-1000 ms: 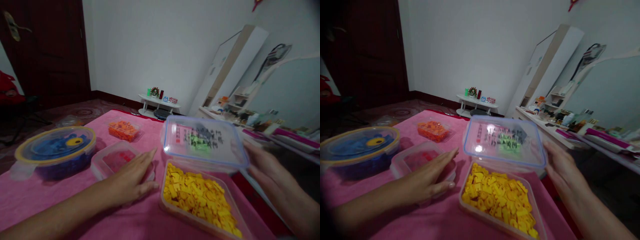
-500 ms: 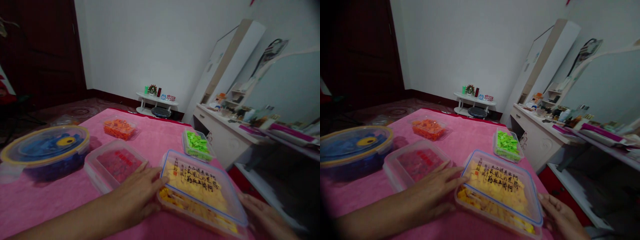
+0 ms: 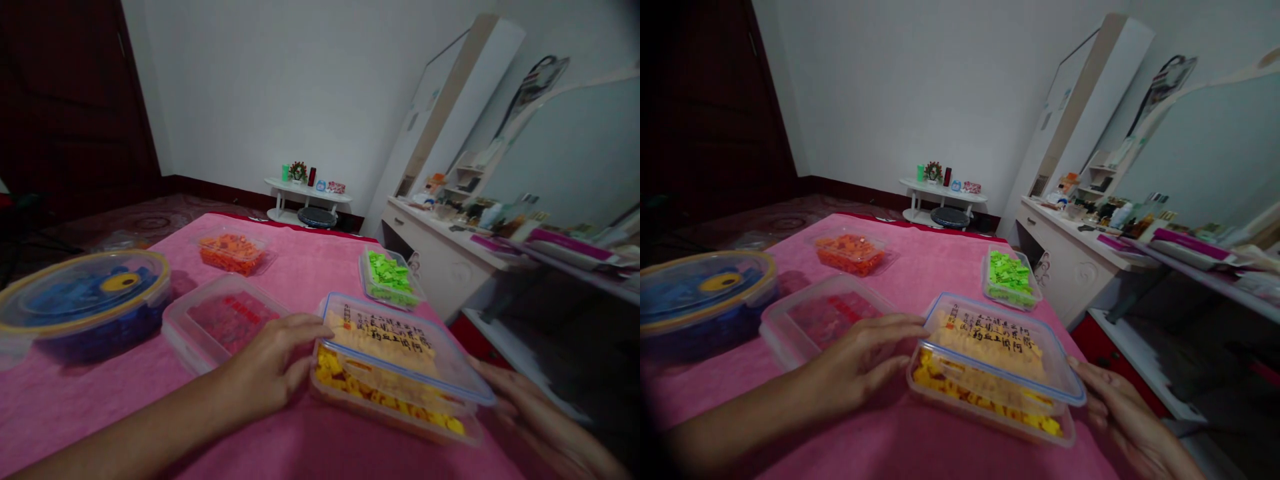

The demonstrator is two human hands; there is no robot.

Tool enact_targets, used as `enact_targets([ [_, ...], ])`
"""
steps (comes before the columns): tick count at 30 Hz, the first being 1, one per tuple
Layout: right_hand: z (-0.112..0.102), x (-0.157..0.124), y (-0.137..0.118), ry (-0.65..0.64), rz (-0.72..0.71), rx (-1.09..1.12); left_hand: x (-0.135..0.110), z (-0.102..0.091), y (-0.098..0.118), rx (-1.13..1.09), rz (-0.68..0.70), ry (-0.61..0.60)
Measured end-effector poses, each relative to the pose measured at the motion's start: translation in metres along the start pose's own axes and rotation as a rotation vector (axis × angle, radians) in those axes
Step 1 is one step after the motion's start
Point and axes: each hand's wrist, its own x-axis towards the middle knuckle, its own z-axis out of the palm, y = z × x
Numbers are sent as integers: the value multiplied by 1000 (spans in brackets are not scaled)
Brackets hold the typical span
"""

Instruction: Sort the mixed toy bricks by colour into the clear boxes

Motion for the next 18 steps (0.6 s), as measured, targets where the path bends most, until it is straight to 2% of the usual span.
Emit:
enact_targets([
  [4,7,-6,9,-50,-19,-89,-7,1,1,54,34,21],
  [10,-1,1,28,-94,-14,-174,-10,5,4,256,29,-84],
  [15,-3,8,19,34,-131,-151,-12,21,-2,447,204,-59],
  [18,8,5,12,-16,-204,-184,-17,36,-10,555,278,-63],
])
